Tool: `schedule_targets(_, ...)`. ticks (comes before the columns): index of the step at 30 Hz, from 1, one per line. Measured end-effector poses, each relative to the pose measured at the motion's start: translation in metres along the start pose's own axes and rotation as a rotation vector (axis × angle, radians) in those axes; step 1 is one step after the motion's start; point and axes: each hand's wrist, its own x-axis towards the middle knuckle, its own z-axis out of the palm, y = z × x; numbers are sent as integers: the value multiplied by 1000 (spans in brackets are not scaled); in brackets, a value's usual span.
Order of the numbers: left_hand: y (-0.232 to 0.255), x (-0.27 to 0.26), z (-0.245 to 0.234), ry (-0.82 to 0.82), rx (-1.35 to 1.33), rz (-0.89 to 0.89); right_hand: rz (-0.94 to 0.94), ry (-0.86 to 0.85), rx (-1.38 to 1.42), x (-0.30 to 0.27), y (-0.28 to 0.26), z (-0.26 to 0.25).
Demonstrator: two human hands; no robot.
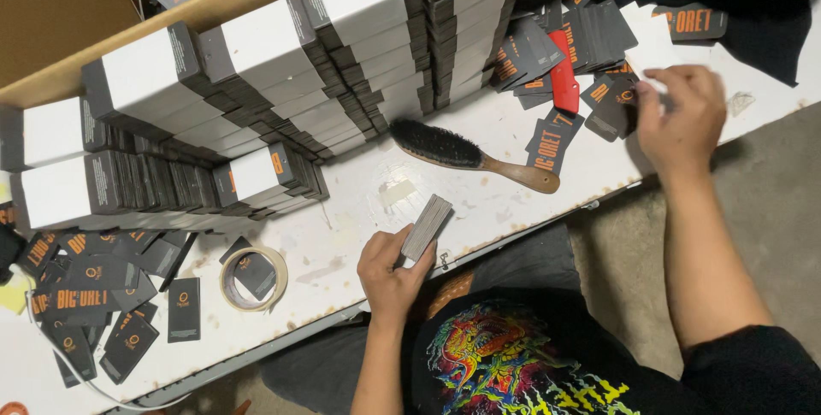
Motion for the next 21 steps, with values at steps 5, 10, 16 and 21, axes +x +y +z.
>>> schedule_targets(5, -3, -3, 4, 26, -17, -66, 40, -249, 263, -6, -61, -7)
schedule_targets(10, -5, -3, 5, 62, -26, -126, 22, -395, 175, -6, -83, -10)
schedule_targets(16, -6, -4, 5, 58, -35, -142, 133, -480, 179, -9, -88, -9)
schedule_targets(21, -6, -5, 5, 52, -26, -156, 7, -358, 123, -11, -98, -12)
